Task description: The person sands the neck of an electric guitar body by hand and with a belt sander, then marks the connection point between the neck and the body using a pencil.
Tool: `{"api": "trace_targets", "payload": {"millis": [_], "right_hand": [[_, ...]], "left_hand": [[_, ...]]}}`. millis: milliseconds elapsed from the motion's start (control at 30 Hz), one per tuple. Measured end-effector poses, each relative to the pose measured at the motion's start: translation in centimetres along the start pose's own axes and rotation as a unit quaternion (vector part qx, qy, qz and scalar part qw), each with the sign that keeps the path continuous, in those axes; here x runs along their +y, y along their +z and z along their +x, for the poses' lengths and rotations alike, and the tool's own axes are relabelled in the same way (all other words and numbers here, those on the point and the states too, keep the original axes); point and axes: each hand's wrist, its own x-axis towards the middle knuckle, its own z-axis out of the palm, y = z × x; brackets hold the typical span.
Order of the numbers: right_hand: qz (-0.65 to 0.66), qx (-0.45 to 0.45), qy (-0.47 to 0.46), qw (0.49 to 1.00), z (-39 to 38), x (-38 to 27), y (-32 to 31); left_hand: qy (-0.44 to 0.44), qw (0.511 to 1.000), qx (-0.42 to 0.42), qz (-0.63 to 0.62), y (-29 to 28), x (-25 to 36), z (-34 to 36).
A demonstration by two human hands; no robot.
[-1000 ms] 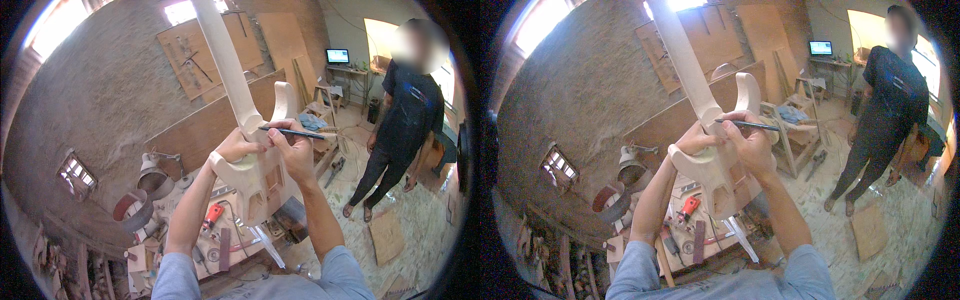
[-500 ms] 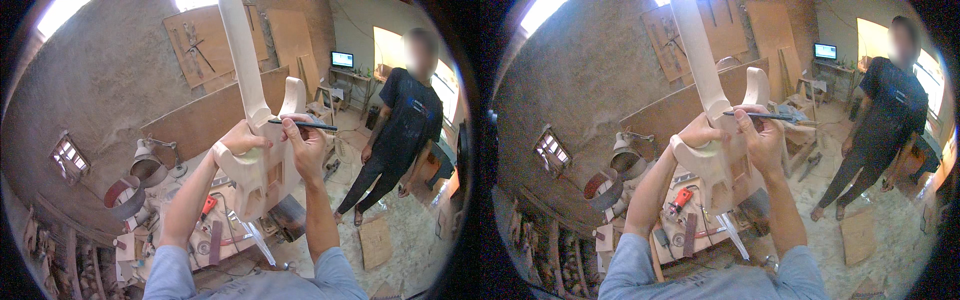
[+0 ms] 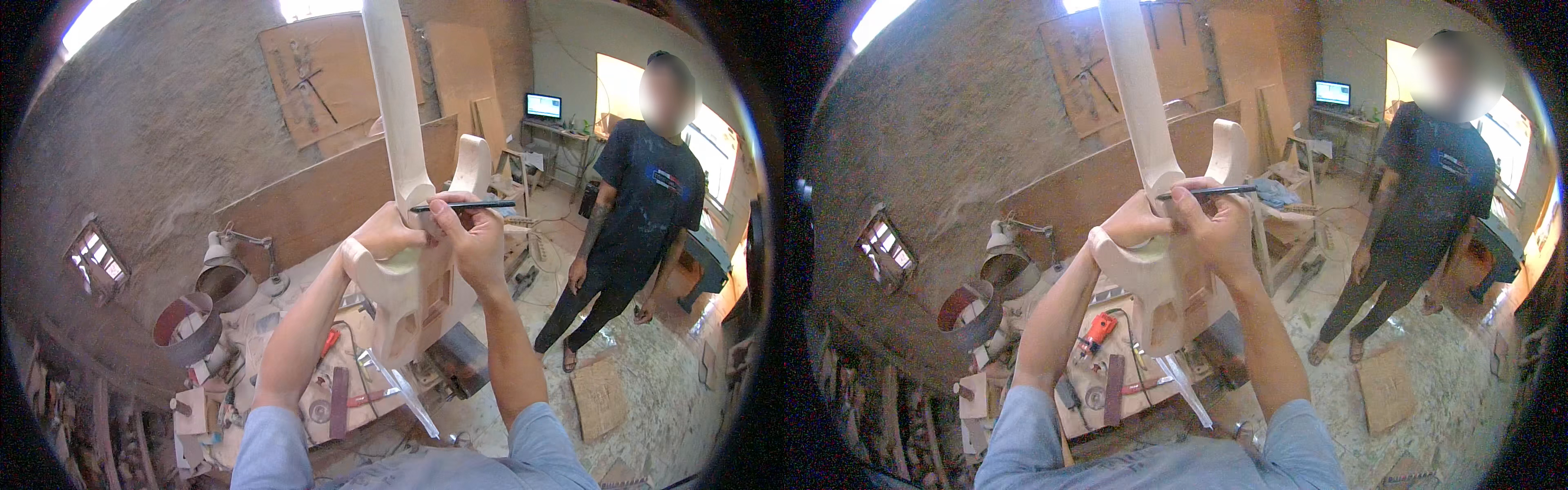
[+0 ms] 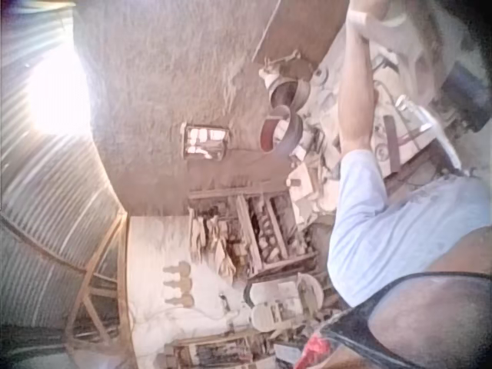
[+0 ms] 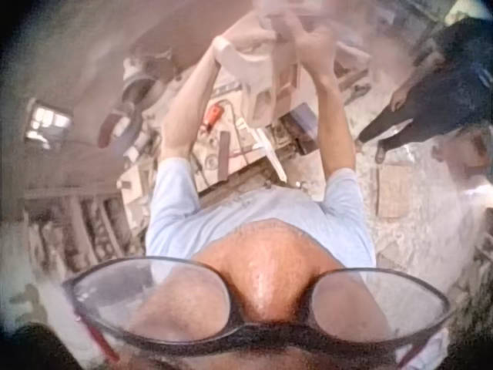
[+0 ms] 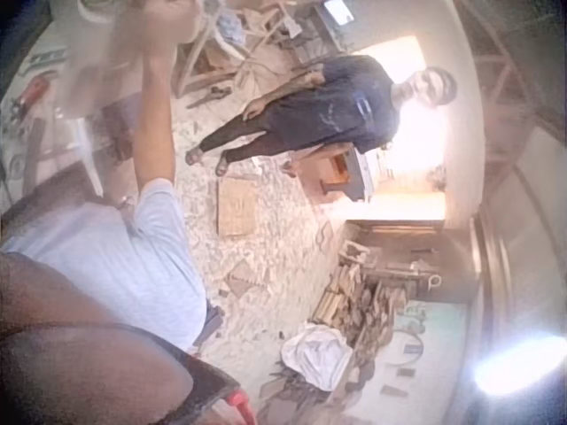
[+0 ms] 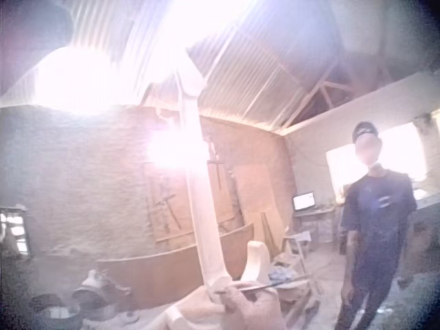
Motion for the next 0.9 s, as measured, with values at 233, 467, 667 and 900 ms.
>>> {"api": "trace_targets", "payload": {"millis": [233, 467, 667, 900], "right_hand": [[-0.129, 0.098, -0.078, 0.984, 0.8, 0.2, -1.0], [-0.007, 0.123, -0.025, 0.992, 1.1, 1.5, -2.5], [0.096, 0.116, 0.013, 0.988, 0.2, 2.2, -3.8], [0.138, 0.081, 0.058, 0.985, -1.5, 0.4, -4.6]], "left_hand": [[-0.015, 0.999, 0.023, 0.043, 0.7, 3.0, -0.9], [-0.080, 0.995, 0.003, 0.055, 0.5, 3.7, -0.9], [-0.111, 0.992, -0.009, 0.060, 0.8, 4.2, -0.8], [-0.230, 0.972, 0.054, 0.016, 3.2, 7.3, -2.2]]}}
